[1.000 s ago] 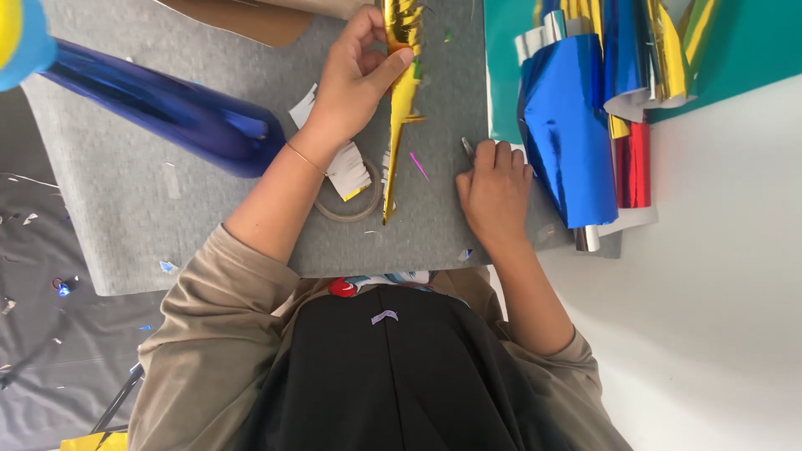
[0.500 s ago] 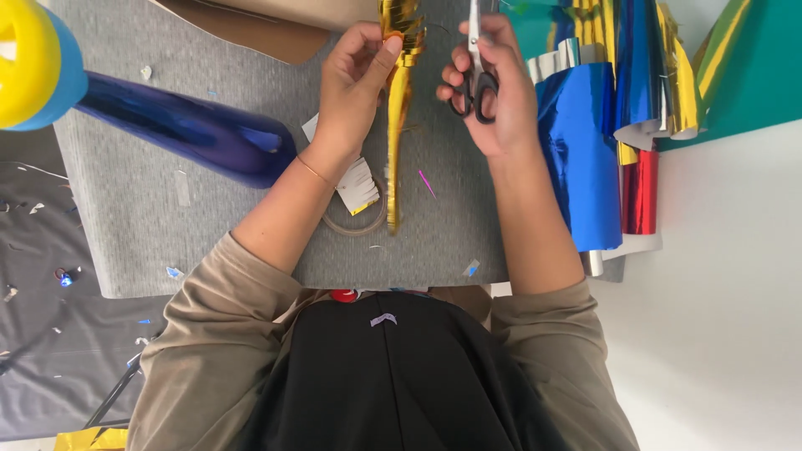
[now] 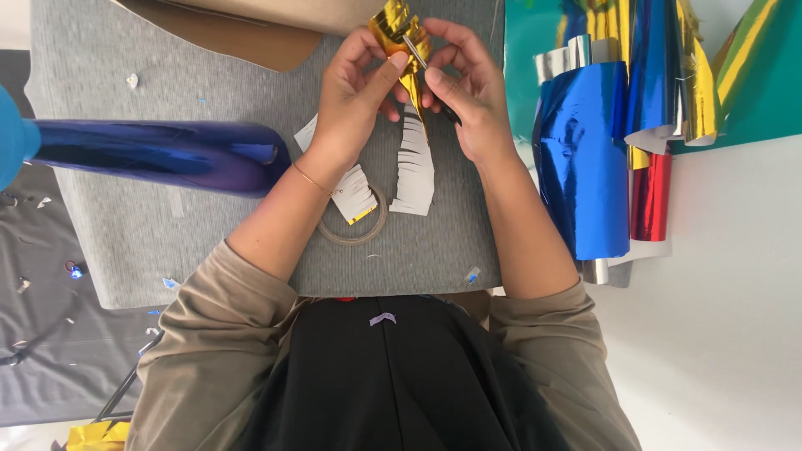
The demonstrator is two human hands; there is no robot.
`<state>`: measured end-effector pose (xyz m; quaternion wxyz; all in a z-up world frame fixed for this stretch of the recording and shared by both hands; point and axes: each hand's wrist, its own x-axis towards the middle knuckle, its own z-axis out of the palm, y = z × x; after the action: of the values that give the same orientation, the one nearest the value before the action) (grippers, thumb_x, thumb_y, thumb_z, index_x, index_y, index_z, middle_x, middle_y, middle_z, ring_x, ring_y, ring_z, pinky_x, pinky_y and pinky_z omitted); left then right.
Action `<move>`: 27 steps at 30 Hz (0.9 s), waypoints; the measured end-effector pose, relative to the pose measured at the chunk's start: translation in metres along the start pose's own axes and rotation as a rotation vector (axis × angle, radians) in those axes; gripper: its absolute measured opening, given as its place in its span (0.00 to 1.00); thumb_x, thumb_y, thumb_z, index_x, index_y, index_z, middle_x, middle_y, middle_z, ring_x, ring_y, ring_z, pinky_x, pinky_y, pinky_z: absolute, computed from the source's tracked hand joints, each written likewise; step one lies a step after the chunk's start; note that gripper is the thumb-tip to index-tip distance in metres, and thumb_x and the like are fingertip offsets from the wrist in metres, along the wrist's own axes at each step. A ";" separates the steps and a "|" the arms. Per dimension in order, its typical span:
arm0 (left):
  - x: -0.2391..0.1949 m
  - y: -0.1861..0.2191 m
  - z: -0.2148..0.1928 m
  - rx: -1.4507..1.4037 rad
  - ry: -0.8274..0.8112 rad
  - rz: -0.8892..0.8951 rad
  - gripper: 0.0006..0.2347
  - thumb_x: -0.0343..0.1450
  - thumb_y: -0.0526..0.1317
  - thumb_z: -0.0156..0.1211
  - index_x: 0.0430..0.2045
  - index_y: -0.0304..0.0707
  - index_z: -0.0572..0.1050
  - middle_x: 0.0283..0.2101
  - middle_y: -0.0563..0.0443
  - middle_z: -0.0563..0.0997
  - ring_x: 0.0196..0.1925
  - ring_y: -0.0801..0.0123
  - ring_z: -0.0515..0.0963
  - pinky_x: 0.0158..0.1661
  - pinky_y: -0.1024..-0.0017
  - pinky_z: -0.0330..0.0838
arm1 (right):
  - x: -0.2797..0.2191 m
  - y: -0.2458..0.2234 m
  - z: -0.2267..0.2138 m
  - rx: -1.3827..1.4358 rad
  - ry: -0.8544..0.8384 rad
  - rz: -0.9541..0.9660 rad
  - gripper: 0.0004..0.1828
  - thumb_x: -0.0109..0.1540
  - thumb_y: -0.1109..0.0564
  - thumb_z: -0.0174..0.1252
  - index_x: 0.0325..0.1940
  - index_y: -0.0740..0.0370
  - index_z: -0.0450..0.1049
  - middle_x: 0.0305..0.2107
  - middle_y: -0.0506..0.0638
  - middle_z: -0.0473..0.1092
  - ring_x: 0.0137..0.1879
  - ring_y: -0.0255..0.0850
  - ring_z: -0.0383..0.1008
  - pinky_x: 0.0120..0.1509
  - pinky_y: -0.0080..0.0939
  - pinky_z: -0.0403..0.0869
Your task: Decorating a plastic party horn by attaching fringed gold foil strips with tape
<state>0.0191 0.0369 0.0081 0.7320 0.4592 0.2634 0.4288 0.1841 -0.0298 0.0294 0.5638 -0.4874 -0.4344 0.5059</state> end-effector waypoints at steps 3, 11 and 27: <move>0.000 -0.006 -0.002 -0.005 -0.036 0.011 0.06 0.76 0.39 0.60 0.36 0.42 0.68 0.39 0.55 0.73 0.29 0.73 0.80 0.20 0.79 0.73 | -0.002 0.015 -0.008 -0.011 -0.033 0.018 0.31 0.68 0.49 0.63 0.73 0.58 0.64 0.39 0.47 0.68 0.36 0.36 0.71 0.40 0.32 0.70; -0.002 0.004 0.003 0.059 -0.006 -0.039 0.07 0.76 0.40 0.57 0.43 0.38 0.68 0.39 0.47 0.80 0.26 0.61 0.88 0.17 0.77 0.77 | -0.002 0.002 0.005 -0.374 -0.045 -0.309 0.15 0.73 0.55 0.55 0.61 0.64 0.73 0.52 0.57 0.69 0.61 0.45 0.71 0.66 0.39 0.72; -0.005 0.014 0.008 0.263 -0.004 0.053 0.06 0.77 0.42 0.55 0.37 0.38 0.74 0.32 0.51 0.81 0.28 0.73 0.85 0.19 0.81 0.74 | 0.000 -0.006 -0.024 -0.218 0.091 -0.254 0.15 0.72 0.53 0.60 0.62 0.60 0.75 0.36 0.48 0.70 0.29 0.36 0.65 0.34 0.32 0.64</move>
<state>0.0171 0.0316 0.0245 0.6543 0.5591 0.3034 0.4089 0.2086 -0.0327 0.0317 0.5860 -0.5094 -0.5187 0.3579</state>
